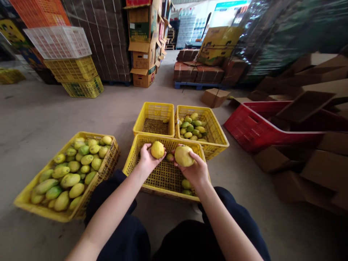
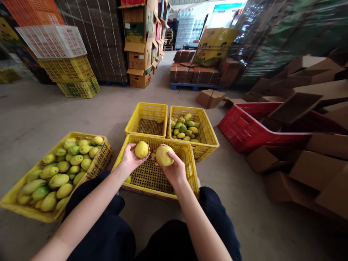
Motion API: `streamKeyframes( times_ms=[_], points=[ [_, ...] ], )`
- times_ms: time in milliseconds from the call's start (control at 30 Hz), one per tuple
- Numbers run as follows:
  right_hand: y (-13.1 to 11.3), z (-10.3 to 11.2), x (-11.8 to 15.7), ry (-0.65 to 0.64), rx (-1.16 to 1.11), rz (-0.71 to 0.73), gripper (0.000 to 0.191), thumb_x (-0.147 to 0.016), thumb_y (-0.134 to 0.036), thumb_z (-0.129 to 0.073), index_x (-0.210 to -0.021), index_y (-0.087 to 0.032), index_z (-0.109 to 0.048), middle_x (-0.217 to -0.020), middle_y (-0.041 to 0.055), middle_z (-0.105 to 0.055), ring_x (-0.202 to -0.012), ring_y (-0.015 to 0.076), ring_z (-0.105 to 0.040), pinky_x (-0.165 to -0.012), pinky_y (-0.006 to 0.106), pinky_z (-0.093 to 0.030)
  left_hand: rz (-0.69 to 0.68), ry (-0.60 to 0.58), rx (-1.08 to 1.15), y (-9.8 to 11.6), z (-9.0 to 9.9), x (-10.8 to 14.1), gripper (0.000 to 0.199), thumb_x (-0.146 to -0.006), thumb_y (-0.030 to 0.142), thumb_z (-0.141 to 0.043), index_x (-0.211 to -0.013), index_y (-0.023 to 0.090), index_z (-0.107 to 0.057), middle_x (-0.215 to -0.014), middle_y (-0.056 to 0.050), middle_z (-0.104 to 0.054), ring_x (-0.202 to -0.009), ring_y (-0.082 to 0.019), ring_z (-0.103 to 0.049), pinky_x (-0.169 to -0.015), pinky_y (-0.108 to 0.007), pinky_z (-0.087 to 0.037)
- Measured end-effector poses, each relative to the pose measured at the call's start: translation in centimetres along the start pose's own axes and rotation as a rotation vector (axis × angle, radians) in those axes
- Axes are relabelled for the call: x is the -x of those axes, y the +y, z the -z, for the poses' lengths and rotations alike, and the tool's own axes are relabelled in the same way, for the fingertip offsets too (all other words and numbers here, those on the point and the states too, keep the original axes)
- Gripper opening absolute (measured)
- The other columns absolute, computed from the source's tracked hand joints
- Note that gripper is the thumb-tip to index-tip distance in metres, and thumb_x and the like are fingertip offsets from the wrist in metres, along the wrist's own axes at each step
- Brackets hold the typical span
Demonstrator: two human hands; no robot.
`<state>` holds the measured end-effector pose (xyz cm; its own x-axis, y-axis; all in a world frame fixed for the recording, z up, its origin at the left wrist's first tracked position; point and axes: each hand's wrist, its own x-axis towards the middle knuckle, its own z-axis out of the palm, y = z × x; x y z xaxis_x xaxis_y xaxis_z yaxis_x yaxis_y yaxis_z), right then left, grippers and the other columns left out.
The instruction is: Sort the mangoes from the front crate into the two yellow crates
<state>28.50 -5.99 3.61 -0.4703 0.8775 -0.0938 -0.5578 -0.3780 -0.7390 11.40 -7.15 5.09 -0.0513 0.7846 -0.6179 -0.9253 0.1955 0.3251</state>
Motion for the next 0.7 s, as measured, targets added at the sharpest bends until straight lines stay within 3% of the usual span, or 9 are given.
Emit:
streamKeyframes(
  times_ms=[400, 567, 700],
  points=[
    [0.3, 0.8, -0.6, 0.047, -0.121, -0.043, 0.031, -0.076, -0.041, -0.077, -0.096, -0.019, -0.071, -0.09, 0.0082, -0.08, -0.07, 0.0232, -0.076, -0.061, 0.033, -0.065, 0.032, 0.054, 0.012, -0.3, 0.1, -0.9, 0.031, -0.098, 0.024, -0.038, -0.117, 0.013, -0.059, -0.084, -0.011, -0.066, -0.072, -0.022, -0.068, -0.062, -0.031, -0.061],
    [0.3, 0.9, -0.6, 0.036, -0.115, -0.05, 0.032, -0.077, -0.041, -0.077, -0.097, -0.018, -0.07, -0.09, 0.009, -0.079, -0.07, 0.022, -0.075, -0.062, 0.031, -0.065, 0.008, -0.001, 0.015, -0.3, 0.1, -0.1, 0.033, -0.09, 0.022, -0.046, -0.117, 0.012, -0.062, -0.086, -0.014, -0.069, -0.081, -0.026, -0.07, -0.064, -0.033, -0.06],
    [0.2, 0.8, -0.5, 0.056, -0.168, -0.06, 0.033, -0.076, -0.041, -0.077, -0.098, -0.018, -0.071, -0.09, 0.0086, -0.079, -0.071, 0.0221, -0.075, -0.061, 0.031, -0.064, -0.042, -0.118, 0.024, -0.1, -0.1, 1.1, 0.032, -0.085, 0.022, -0.047, -0.11, 0.016, -0.066, -0.087, -0.01, -0.072, -0.082, -0.026, -0.072, -0.066, -0.036, -0.06]
  ],
)
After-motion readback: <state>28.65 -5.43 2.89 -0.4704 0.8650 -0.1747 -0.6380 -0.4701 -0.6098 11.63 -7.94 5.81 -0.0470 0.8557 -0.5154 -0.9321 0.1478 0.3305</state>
